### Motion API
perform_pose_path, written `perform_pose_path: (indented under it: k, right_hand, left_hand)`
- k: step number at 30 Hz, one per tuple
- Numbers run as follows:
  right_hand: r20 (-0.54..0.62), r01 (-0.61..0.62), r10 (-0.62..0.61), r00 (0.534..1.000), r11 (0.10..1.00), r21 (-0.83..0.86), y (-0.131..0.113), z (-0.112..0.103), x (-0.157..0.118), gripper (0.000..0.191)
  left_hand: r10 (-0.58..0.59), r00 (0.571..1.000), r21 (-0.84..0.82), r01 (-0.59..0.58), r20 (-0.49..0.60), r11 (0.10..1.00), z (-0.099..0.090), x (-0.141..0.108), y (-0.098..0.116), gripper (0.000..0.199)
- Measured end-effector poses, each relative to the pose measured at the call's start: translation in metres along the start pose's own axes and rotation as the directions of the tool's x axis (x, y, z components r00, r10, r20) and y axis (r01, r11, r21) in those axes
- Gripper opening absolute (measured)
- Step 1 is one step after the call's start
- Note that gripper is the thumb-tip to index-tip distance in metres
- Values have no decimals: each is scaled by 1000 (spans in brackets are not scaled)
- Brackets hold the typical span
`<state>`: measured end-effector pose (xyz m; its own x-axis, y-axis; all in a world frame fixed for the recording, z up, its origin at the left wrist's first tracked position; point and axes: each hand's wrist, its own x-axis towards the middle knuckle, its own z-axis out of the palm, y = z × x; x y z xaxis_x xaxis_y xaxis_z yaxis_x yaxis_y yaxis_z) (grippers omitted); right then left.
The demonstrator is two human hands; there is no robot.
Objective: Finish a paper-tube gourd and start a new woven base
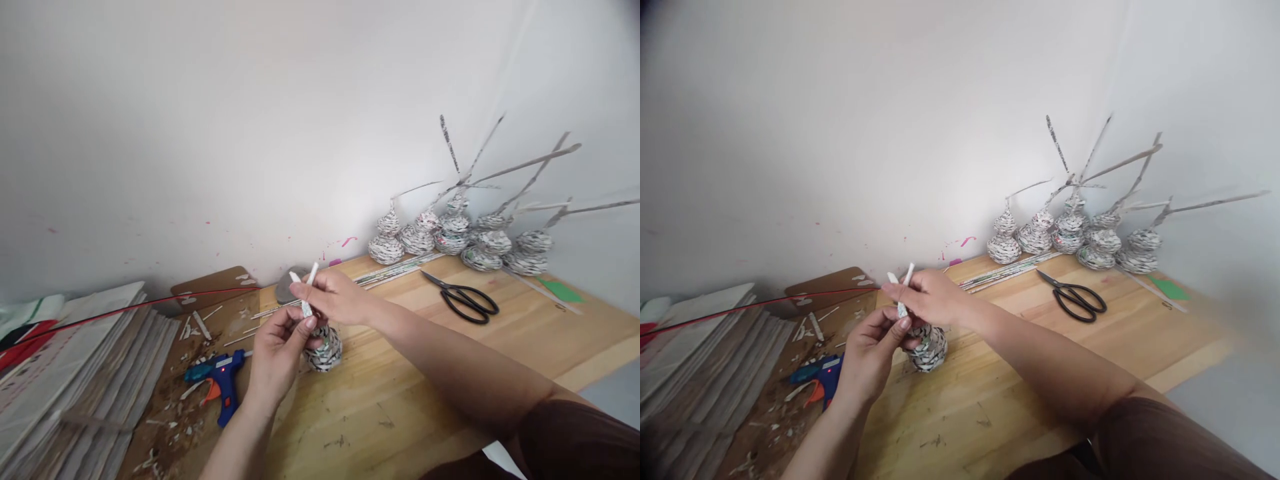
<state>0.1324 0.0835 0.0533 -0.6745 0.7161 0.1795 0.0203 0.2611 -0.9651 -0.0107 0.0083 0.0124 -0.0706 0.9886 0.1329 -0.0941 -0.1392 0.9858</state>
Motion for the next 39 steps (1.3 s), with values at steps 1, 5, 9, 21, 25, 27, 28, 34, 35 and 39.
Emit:
perform_pose_path:
  k: [1,5,9,21,25,27,28,34,35,39]
  right_hand:
    - [-5,13,-13,1000,1000,7,-1,-4,0,47]
    - [51,54,-59,997,994,97,-1,-11,2,38]
    - [76,22,-33,997,991,135,5,-6,3,34]
    - [-110,173,-323,940,730,-661,-15,11,-11,13]
    - [-167,16,-44,985,986,-167,-4,10,-4,19]
    - [-121,-16,25,992,997,71,3,8,1,29]
    - [-95,-20,34,995,989,145,6,8,3,34]
    - [-148,20,1,989,990,139,6,4,4,41]
    - [-127,20,-3,992,991,131,5,3,3,41]
    - [59,-46,34,998,976,215,-2,0,0,41]
  left_hand:
    - [-1,1000,-14,1,-7,1000,-1,1,-1,25]
    - [9,1000,-59,-10,-15,998,-5,5,-4,21]
    - [-15,1000,-25,14,-26,1000,-6,5,-5,24]
    - [18,997,122,-8,-80,992,-4,3,-3,30]
    - [39,994,100,-29,-102,995,-1,2,-3,26]
    - [30,995,48,-25,-96,999,-2,3,-3,25]
    - [22,996,15,-20,-87,1000,-2,4,-4,25]
    - [27,994,-125,-40,-104,991,-9,8,-6,30]
    - [17,992,-160,-37,-126,986,-10,9,-7,33]
    - [-10,993,-292,-24,-115,956,-12,12,-7,42]
